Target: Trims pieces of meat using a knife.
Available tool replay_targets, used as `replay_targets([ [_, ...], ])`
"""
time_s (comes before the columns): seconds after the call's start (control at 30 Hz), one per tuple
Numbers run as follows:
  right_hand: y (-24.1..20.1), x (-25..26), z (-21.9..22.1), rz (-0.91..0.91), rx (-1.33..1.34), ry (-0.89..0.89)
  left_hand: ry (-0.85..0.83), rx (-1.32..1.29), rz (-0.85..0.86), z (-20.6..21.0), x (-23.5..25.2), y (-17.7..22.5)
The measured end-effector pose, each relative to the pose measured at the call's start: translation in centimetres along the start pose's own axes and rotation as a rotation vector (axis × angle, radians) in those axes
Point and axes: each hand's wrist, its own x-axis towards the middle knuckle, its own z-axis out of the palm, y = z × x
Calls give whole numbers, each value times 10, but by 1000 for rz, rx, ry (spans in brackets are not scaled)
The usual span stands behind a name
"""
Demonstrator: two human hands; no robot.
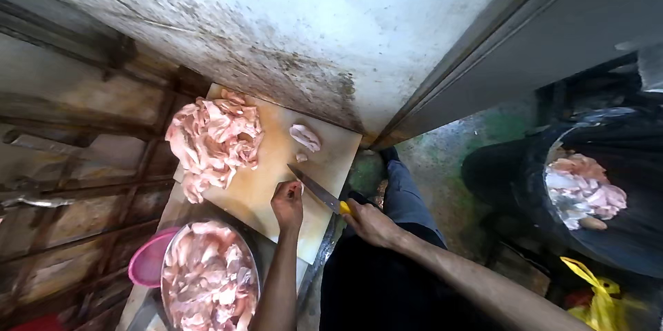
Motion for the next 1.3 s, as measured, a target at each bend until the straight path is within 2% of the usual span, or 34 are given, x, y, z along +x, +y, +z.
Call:
replay_targets([
  [0.43,2,-16,-13,41,42,-76,-32,97,-11,-1,4,4],
  [0.73,-26,-6,-15,99,34,-62,-90,126,13,-3,5,10],
  [0.83,-27,-5,-11,119,44,-59,-97,129,-24,-4,7,11],
  [1.03,0,-25,-6,106,59,-74,-73,63,-146,0,6,15],
  [1.2,-12,12,-6,63,100,-69,-66,81,-92,2,5,13],
  [1.3,-4,20,-2,25,92,-56,-57,114,-86,1,5,14],
])
